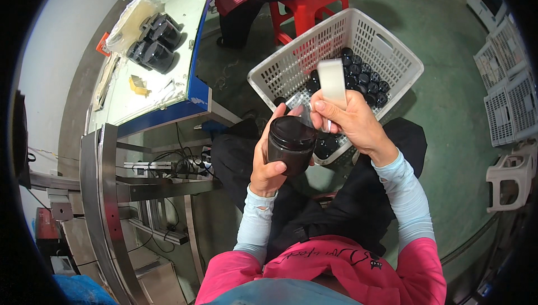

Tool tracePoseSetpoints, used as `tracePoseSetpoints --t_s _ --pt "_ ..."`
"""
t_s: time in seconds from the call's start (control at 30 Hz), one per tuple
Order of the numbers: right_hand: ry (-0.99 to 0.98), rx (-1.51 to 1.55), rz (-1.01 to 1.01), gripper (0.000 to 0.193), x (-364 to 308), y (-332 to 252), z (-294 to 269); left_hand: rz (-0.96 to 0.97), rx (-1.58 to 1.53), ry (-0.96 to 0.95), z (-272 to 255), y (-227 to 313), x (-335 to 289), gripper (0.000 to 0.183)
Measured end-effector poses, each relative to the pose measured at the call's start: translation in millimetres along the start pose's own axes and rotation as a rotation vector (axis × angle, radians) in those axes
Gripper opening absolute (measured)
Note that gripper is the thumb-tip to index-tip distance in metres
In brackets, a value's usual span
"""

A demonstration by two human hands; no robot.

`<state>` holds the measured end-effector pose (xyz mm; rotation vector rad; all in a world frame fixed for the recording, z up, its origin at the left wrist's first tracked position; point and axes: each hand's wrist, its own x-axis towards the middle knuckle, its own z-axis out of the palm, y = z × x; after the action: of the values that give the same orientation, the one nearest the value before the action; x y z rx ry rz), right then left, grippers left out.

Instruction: Manually sealing black jars with transparent tape in an industrial setting.

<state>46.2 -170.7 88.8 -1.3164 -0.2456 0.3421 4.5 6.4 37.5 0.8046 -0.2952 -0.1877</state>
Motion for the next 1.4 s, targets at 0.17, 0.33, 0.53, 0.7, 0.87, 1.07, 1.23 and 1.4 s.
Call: tracePoseSetpoints --t_s 0.17,0.33,0.53,0.7,0.87,1.07,1.23,1.4 --pt "-0.025 0.147 0.013 0.018 -1.8 4.3 0.1 -0.033 -0.102 0.061 9.1 -0.4 0.6 0.099" --pt "-0.076 0.149 0.037 0.018 -2.2 3.1 1.4 -0.048 -0.008 0.021 -1.9 -3.0 -1.4 0.095" --pt "-0.076 0.007 0.002 0.017 -8.0 -4.7 3.9 0.002 0.097 0.099 5.2 0.9 -0.2 0.088" --pt "-0.084 -0.138 -0.086 0.013 -9.4 -9.1 7.8 0.018 0.096 0.114 6.6 1.4 -0.2 0.087" --pt "-0.016 -0.194 -0.129 0.014 -5.3 -7.4 6.0 -0.016 -0.046 0.163 4.0 -0.4 1.7 0.082" --pt "0.04 -0.153 -0.101 0.013 -1.1 -2.7 9.3 -0.022 -0.072 0.199 -0.9 -5.5 -0.7 0.072" --pt "0.025 -0.111 -0.103 0.013 -1.4 -2.4 11.4 0.021 -0.014 0.199 -0.6 -8.0 -0.8 0.072" --pt "-0.001 -0.19 -0.189 0.013 -2.4 -3.7 12.4 0.021 0.031 0.188 -0.5 -6.0 -1.1 0.072"
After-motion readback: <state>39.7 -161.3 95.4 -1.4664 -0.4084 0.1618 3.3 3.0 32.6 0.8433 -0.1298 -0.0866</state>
